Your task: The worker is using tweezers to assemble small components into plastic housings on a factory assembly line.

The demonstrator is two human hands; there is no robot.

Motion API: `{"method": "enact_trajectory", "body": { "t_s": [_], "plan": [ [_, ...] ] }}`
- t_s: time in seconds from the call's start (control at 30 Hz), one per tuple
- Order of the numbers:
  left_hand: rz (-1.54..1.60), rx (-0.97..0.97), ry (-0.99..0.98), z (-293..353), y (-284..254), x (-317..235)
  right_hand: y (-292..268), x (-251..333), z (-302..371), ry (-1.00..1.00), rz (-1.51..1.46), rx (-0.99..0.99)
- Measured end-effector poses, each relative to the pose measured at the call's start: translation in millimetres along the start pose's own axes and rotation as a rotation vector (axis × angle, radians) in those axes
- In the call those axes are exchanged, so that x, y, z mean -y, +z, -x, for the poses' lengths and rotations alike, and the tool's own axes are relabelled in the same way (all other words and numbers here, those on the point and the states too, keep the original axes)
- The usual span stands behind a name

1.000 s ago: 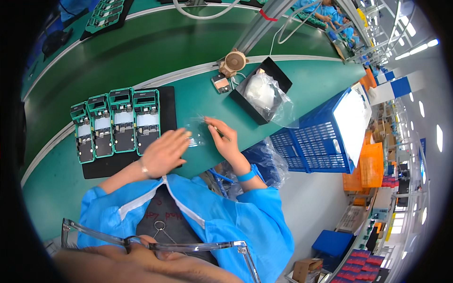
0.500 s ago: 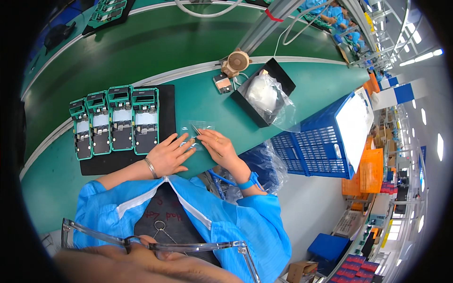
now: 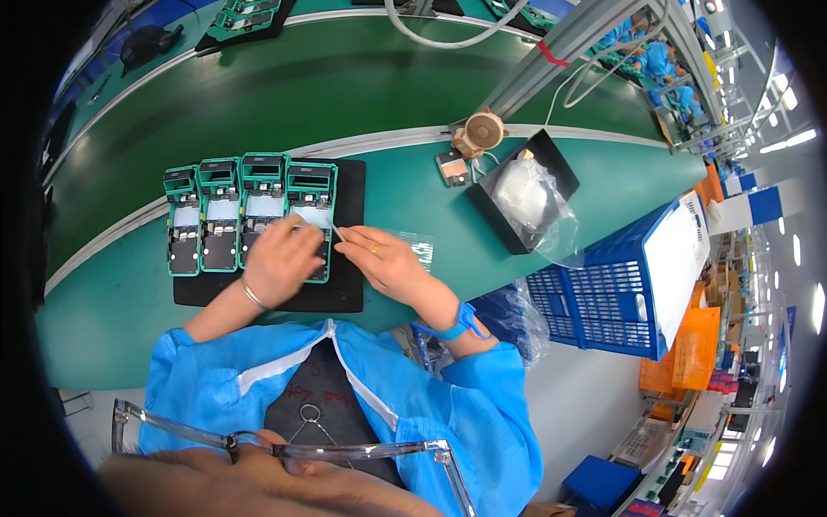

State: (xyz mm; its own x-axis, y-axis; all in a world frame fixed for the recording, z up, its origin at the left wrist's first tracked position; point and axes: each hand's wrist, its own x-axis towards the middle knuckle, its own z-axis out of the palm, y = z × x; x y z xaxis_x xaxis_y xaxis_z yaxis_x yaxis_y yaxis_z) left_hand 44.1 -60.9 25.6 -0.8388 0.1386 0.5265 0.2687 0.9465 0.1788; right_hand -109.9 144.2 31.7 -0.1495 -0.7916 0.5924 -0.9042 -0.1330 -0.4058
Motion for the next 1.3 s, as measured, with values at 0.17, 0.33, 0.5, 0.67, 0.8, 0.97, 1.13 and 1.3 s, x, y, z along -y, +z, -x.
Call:
{"method": "enact_trajectory", "body": {
  "t_s": [0.17, 0.33, 0.5, 0.67, 0.8, 0.97, 1.13, 1.3],
  "plan": [
    [-0.178, 0.021, -0.053, 15.6, -9.5, 21.7, 29.3, -5.7, -23.4, -0.106, 0.034, 0.09],
    [-0.119, 0.001, -0.085, 23.3, 0.4, 25.5, 36.4, -5.8, -35.3, -0.144, 0.082, 0.109],
    [-0.117, 0.007, -0.068, 21.4, -1.9, 26.0, 40.4, -8.4, -34.9, -0.179, 0.129, 0.095],
    [-0.118, 0.005, -0.06, 21.2, -2.4, 26.0, 41.4, -10.4, -35.9, -0.196, 0.126, 0.088],
    [-0.122, 0.013, -0.062, 20.6, -2.4, 25.9, 42.2, -10.3, -36.8, -0.199, 0.125, 0.083],
    [-0.128, 0.013, -0.079, 21.2, -2.8, 25.1, 43.0, -9.2, -37.0, -0.209, 0.136, 0.084],
    [-0.141, 0.073, -0.107, 16.3, -5.8, 24.4, 42.0, -6.5, -35.0, -0.208, 0.166, 0.096],
    [-0.123, 0.124, -0.097, 15.2, -5.4, 28.0, 17.0, -2.8, -28.9, -0.128, 0.216, 0.1]
  ]
}}
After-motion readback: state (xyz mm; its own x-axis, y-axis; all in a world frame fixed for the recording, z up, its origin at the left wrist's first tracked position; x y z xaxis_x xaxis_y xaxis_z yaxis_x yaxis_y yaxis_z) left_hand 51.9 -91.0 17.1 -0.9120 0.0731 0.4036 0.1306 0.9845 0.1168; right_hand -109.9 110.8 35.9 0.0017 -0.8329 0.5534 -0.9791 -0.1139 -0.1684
